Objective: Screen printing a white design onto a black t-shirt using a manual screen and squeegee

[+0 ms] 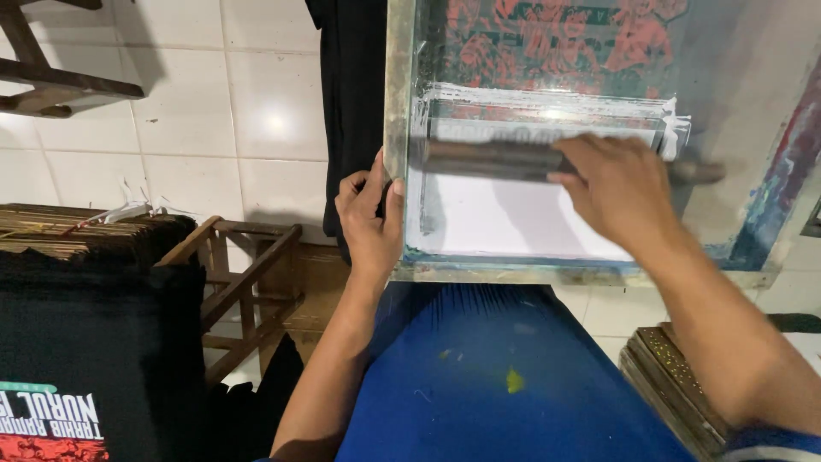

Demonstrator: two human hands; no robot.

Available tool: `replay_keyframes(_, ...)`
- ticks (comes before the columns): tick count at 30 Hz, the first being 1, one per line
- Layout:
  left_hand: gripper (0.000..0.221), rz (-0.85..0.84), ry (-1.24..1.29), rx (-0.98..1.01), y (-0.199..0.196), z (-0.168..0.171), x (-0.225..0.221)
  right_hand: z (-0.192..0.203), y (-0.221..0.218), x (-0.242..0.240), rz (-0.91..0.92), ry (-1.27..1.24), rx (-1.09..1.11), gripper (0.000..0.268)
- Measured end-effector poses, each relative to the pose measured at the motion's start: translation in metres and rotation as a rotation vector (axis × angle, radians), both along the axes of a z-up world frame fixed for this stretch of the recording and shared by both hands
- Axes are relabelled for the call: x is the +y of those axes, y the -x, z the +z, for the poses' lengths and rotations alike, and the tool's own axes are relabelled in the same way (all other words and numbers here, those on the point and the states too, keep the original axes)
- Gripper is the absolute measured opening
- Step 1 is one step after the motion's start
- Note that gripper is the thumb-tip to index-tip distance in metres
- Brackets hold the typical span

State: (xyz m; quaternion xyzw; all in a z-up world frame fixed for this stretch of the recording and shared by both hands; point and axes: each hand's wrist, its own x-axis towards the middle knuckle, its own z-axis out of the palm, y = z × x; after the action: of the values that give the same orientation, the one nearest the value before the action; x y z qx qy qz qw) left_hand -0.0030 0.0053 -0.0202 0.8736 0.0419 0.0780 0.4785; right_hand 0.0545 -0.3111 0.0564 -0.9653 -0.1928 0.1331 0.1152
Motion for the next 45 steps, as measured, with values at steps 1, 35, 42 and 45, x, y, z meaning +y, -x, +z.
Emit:
replay_keyframes(1, 0.046, 0.008, -0.047, 0.039, 0.002, 0.004, -0.001, 0.004, -0.022, -0.001, 0.004, 0.040, 0.040, 0.038)
replay_keyframes(35, 0.042, 0.006, 0.065, -0.042, 0.000, 0.000, 0.000, 0.003, 0.077, 0.013, -0.076, -0.069, -0.068, 0.036)
replay_keyframes(42, 0.046, 0.023, -0.047, 0.007, 0.002, 0.002, -0.002, -0.007, -0.014, 0.001, 0.041, 0.096, -0.420, 0.048)
replay_keyframes(45, 0.044, 0.017, -0.034, 0.008, 0.001, 0.003, -0.004, -0.002, 0.008, 0.014, 0.031, 0.101, -0.462, 0.050)
